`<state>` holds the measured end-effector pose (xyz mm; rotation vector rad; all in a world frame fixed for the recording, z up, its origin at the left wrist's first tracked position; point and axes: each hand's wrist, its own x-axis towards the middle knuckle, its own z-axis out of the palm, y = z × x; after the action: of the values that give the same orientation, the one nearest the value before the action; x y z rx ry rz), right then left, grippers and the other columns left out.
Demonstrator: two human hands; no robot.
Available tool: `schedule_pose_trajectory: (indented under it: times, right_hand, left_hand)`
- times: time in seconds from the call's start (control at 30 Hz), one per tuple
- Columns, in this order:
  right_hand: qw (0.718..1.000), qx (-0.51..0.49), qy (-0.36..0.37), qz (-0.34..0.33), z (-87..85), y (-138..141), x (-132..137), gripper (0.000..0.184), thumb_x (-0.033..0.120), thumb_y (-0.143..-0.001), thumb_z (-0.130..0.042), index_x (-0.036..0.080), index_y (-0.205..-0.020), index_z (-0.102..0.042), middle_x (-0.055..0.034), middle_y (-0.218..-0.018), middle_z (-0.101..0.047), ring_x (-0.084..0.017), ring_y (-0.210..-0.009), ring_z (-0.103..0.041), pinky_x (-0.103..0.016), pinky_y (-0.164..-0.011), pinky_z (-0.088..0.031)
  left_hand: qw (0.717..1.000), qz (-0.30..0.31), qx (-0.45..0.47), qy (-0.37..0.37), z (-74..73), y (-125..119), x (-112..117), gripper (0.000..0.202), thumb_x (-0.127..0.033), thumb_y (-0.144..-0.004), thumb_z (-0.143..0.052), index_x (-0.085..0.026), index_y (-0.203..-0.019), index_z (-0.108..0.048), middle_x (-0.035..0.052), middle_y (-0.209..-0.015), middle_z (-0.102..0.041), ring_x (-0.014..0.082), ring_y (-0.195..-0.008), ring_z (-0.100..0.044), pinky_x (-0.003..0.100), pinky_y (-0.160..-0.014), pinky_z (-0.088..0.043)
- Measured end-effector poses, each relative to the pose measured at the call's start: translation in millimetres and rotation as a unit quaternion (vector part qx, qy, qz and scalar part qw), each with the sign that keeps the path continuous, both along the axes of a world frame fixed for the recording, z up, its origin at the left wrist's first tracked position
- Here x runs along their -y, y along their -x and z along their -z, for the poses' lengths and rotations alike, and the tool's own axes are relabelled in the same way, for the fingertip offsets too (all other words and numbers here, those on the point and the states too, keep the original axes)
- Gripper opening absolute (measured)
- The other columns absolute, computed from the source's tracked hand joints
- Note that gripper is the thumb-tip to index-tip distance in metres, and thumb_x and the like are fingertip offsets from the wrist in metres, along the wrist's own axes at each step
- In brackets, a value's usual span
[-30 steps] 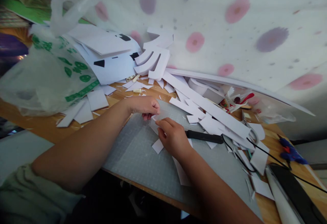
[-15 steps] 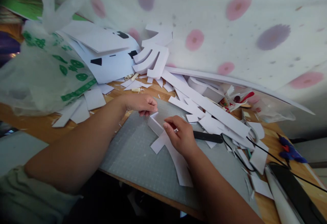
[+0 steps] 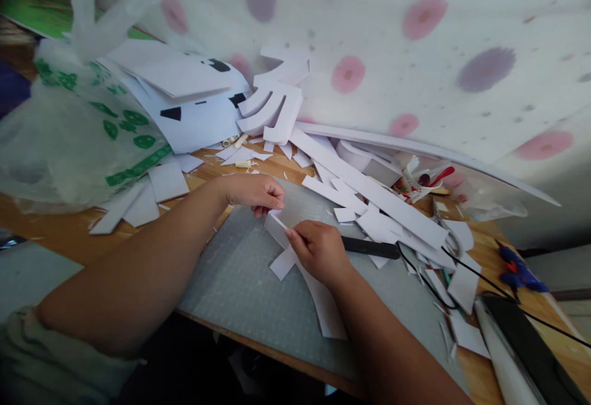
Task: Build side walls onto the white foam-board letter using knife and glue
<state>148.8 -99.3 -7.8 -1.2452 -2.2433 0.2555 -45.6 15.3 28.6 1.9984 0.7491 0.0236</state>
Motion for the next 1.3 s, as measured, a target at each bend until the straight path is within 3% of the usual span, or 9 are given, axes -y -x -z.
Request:
schedule_pose_trajectory:
  times: [0.13, 0.27, 0.43, 0.53, 0.67, 0.77, 0.97, 1.17, 1.3]
  right_hand:
    - [0.996, -0.050, 0.008, 0.069, -23.9, -27, -3, 0.028, 0.035, -0.093, -0.048, 0.019, -0.084, -0.068, -0.0017, -0.068, -0.067, -0.014, -0.061, -0.061, -0.024, -0.058, -0.045]
    - [0.988, 0.062, 0.042, 0.137, -39.3, -82, -1, 0.021, 0.034, -0.087, -0.055, 0.020, -0.089, -0.071, -0.0033, -0.078, -0.071, -0.017, -0.065, -0.063, -0.028, -0.059, -0.048]
    - [0.975, 0.180, 0.061, 0.111, -14.9, -128, 10, 0.036, 0.017, -0.073, -0.065, 0.020, -0.108, -0.070, -0.0096, -0.106, -0.071, -0.026, -0.098, -0.064, -0.043, -0.087, -0.051]
    - [0.977, 0.178, 0.056, 0.102, 0.4, -132, 16, 0.042, 0.009, -0.071, -0.062, 0.019, -0.111, -0.069, -0.0106, -0.105, -0.071, -0.026, -0.098, -0.063, -0.044, -0.088, -0.050]
    - [0.990, 0.093, 0.027, 0.099, 2.1, -136, 21, 0.033, 0.013, -0.074, -0.060, 0.020, -0.105, -0.070, -0.0079, -0.099, -0.072, -0.024, -0.090, -0.065, -0.040, -0.083, -0.052]
    - [0.987, -0.039, 0.005, 0.156, -1.8, -148, 22, 0.030, 0.022, -0.076, -0.063, 0.022, -0.106, -0.068, -0.0067, -0.100, -0.071, -0.023, -0.089, -0.066, -0.038, -0.081, -0.052]
    - [0.904, -0.304, 0.042, 0.298, -6.8, -163, 20, 0.037, 0.033, -0.071, -0.069, 0.019, -0.106, -0.065, -0.0058, -0.084, -0.070, -0.021, -0.071, -0.066, -0.035, -0.066, -0.052]
    - [0.869, -0.408, 0.084, 0.269, -7.6, -148, 19, 0.034, 0.033, -0.071, -0.067, 0.018, -0.101, -0.066, -0.0040, -0.079, -0.068, -0.019, -0.065, -0.067, -0.032, -0.058, -0.052]
    - [0.873, -0.405, 0.113, 0.248, -1.1, -146, 15, 0.032, 0.032, -0.072, -0.065, 0.016, -0.101, -0.066, -0.0057, -0.086, -0.069, -0.018, -0.061, -0.067, -0.033, -0.058, -0.054]
  left_hand:
    - [1.000, -0.014, -0.008, -0.023, -0.6, -1, 1, 0.015, -0.030, -0.075, -0.055, -0.018, -0.068, -0.052, -0.0031, -0.059, -0.059, 0.0117, -0.055, -0.060, 0.022, -0.052, -0.042]
    - [0.995, -0.043, -0.032, -0.083, -2.0, -3, 1, 0.011, -0.030, -0.071, -0.055, -0.019, -0.071, -0.056, -0.0020, -0.063, -0.060, 0.0134, -0.059, -0.061, 0.023, -0.052, -0.041]
    - [0.988, -0.055, -0.077, -0.125, -9.0, -5, 5, 0.016, -0.033, -0.072, -0.055, -0.018, -0.072, -0.061, 0.0005, -0.068, -0.064, 0.0132, -0.060, -0.058, 0.023, -0.053, -0.038]
    - [0.979, -0.062, -0.108, -0.161, -17.7, -8, 11, 0.013, -0.030, -0.071, -0.055, -0.019, -0.071, -0.062, 0.0003, -0.070, -0.064, 0.0127, -0.062, -0.056, 0.024, -0.054, -0.036]
    - [0.960, -0.081, -0.149, -0.221, -27.9, -12, 20, 0.013, -0.030, -0.071, -0.055, -0.019, -0.066, -0.062, -0.0007, -0.066, -0.062, 0.0119, -0.058, -0.051, 0.025, -0.053, -0.031]
    - [0.954, -0.086, -0.165, -0.235, -30.2, -16, 21, 0.016, -0.032, -0.073, -0.054, -0.020, -0.067, -0.062, -0.0009, -0.066, -0.062, 0.0125, -0.059, -0.050, 0.025, -0.054, -0.031]
    - [0.946, -0.060, -0.196, -0.253, -32.3, -30, 7, 0.014, -0.030, -0.073, -0.051, -0.020, -0.068, -0.061, -0.0002, -0.074, -0.063, 0.0152, -0.067, -0.053, 0.025, -0.058, -0.033]
    - [0.926, 0.033, -0.225, -0.303, -45.1, -65, -8, 0.015, -0.026, -0.076, -0.049, -0.020, -0.065, -0.058, 0.0005, -0.068, -0.060, 0.0154, -0.066, -0.051, 0.026, -0.057, -0.029]
    - [0.909, 0.042, -0.210, -0.357, -41.9, -94, -11, 0.015, -0.027, -0.078, -0.051, -0.019, -0.069, -0.062, 0.0015, -0.076, -0.065, 0.0161, -0.072, -0.054, 0.026, -0.063, -0.032]
